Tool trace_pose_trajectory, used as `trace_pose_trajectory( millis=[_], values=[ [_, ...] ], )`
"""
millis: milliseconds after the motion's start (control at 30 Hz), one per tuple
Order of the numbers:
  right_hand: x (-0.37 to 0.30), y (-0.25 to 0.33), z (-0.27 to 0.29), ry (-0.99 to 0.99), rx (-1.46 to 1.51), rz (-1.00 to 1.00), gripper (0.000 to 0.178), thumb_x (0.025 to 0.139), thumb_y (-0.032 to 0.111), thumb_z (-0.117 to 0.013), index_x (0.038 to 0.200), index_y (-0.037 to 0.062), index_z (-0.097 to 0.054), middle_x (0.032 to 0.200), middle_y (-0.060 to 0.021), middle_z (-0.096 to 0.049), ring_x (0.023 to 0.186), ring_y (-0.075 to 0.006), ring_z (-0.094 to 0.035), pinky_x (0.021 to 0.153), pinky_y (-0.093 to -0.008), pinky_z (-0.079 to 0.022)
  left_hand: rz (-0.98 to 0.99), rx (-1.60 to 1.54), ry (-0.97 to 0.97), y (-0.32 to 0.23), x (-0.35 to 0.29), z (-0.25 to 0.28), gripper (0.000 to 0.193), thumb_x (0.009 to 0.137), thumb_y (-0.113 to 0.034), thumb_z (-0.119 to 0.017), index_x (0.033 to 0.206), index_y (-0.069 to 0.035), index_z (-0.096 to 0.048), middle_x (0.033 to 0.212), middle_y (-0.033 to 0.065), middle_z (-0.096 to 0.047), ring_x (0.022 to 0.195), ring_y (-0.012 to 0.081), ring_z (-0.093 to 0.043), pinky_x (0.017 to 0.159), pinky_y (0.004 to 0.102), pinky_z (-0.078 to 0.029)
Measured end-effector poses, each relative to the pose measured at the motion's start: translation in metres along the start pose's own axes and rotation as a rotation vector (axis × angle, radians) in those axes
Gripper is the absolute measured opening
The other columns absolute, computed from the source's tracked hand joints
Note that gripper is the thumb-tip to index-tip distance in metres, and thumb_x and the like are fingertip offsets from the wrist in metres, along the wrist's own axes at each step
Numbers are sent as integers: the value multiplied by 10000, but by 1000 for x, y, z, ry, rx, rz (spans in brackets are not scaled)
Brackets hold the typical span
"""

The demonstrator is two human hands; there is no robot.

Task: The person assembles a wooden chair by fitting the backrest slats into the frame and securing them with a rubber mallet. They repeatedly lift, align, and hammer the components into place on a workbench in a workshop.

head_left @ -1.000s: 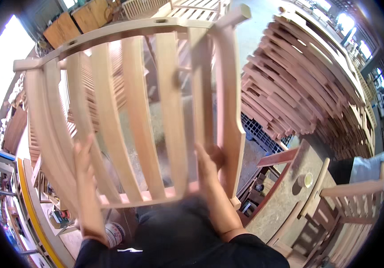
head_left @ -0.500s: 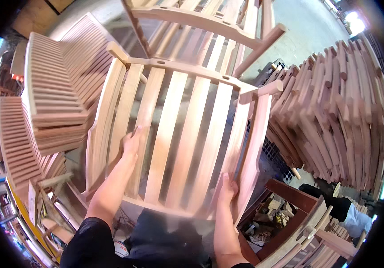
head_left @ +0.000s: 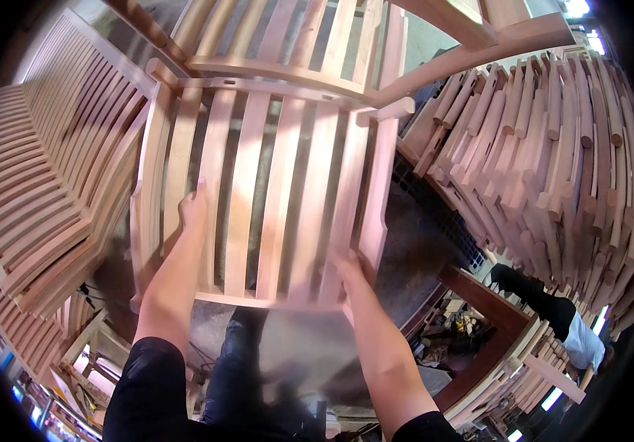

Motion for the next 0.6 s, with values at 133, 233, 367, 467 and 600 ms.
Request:
trace_pose_trajectory(
  millis=[133,233,367,467,600],
  values=[
    [-6,-27,0,57,-14,87,460,936,212,-692,1353,69,-558,1216,-87,-659,1064,-211,-645,917,-319,-514,-9,-205,104,12,4,-15,502,956,-455,-646,1037,36,-715,1012,74,-703,896,178,-625,835,319,-496],
    [-103,8,-17,184,342,360,524,947,244,-690,1407,52,-529,1251,-125,-650,1169,-238,-612,1009,-363,-494,-125,-90,195,-4,-32,13,428,957,-375,-655,1162,-3,-703,1109,55,-698,986,146,-615,896,307,-486],
    [-228,-26,-27,241,40,500,505,974,229,-680,1399,9,-520,1286,-104,-651,1163,-191,-617,1010,-327,-488,-251,-45,551,-14,-141,31,421,927,-247,-710,1267,-7,-647,1115,63,-708,1025,130,-651,905,283,-505],
    [-282,-132,-60,354,152,294,503,960,270,-693,1362,-1,-558,1292,-130,-657,1178,-214,-623,1015,-347,-489,-196,-21,915,-72,-285,46,413,920,-213,-720,1268,-6,-639,1073,96,-719,972,141,-678,847,288,-532],
    [-381,-208,-46,258,122,376,389,985,264,-619,1304,43,-607,1292,-133,-652,1216,-254,-595,1016,-392,-473,-475,39,1070,-121,-458,78,431,941,-258,-703,1250,31,-624,1068,133,-730,971,195,-690,874,317,-534]
  ],
)
Point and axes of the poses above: each hand's wrist, its own x-axis towards the middle knuckle, its own z-axis out of the back of the hand, y = z × x, the point moved 5 cm from there along x, towards the middle knuckle
